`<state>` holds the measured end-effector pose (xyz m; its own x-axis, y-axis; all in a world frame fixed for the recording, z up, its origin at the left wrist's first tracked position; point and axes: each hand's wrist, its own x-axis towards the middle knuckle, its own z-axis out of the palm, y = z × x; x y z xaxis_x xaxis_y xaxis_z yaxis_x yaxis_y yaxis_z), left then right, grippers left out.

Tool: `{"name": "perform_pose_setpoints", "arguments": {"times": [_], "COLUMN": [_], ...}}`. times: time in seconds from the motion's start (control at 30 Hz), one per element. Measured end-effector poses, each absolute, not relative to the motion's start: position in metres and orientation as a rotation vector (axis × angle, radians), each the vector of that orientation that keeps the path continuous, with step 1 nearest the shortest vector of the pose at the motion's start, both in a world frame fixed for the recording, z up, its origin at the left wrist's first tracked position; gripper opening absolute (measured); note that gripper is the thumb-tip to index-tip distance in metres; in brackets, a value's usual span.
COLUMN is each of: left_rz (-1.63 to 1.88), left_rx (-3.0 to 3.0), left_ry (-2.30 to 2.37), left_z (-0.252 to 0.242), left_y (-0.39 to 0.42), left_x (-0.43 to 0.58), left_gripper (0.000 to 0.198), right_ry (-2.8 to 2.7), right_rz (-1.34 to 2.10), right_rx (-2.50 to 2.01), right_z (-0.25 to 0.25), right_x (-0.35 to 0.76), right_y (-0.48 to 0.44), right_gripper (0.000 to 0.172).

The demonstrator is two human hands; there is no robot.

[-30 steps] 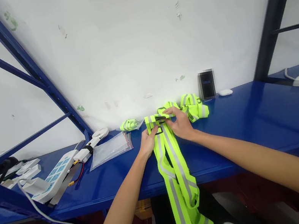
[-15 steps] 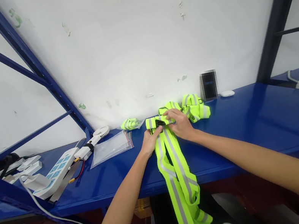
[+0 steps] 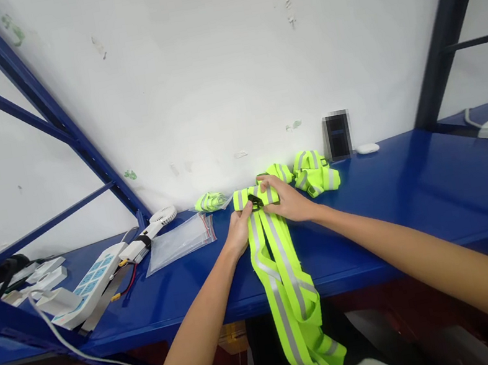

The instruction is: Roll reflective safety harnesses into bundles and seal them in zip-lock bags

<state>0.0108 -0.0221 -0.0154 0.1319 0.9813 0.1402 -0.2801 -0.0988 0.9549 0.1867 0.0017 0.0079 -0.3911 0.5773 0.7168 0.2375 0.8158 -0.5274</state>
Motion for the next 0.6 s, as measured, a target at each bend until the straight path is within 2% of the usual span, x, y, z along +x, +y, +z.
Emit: {"name": "perform_pose_setpoints", "arguments": {"times": [0.17, 0.23, 0.3, 0.5, 0.6], "left_rz": [1.404, 1.425, 1.433, 1.418, 1.394], "left_rx": [1.146, 1.157, 1.157, 1.107, 1.078], "left_ry": [0.765, 0.745, 0.741, 0.745, 0.727], "left_z": [-0.012, -0.013, -0.016, -0.019, -0.019], "left_y": [-0.022, -0.020, -0.018, -0.015, -0.015], "left_x": [0.010, 0.009, 0.007, 0.004, 0.004], "left_gripper": [0.053, 0.052, 0.051, 0.044, 0.043], "right_ry": [-1.708, -1.611, -1.577, -1.565, -1.604], "right_rz": [0.900, 1.126, 1.266, 1.201, 1.071], "right_rx": [-0.749, -0.780, -0.739, -0.640, -0.629], "right_z": [0.008, 0.006, 0.003, -0.002, -0.002], "right_x": [0.184, 0.182, 0.181, 0.179, 0.178], "right_y": [0.006, 0.007, 0.008, 0.010, 0.007], "right_gripper": [0.063, 0.066, 0.062, 0.060, 0.053]}}
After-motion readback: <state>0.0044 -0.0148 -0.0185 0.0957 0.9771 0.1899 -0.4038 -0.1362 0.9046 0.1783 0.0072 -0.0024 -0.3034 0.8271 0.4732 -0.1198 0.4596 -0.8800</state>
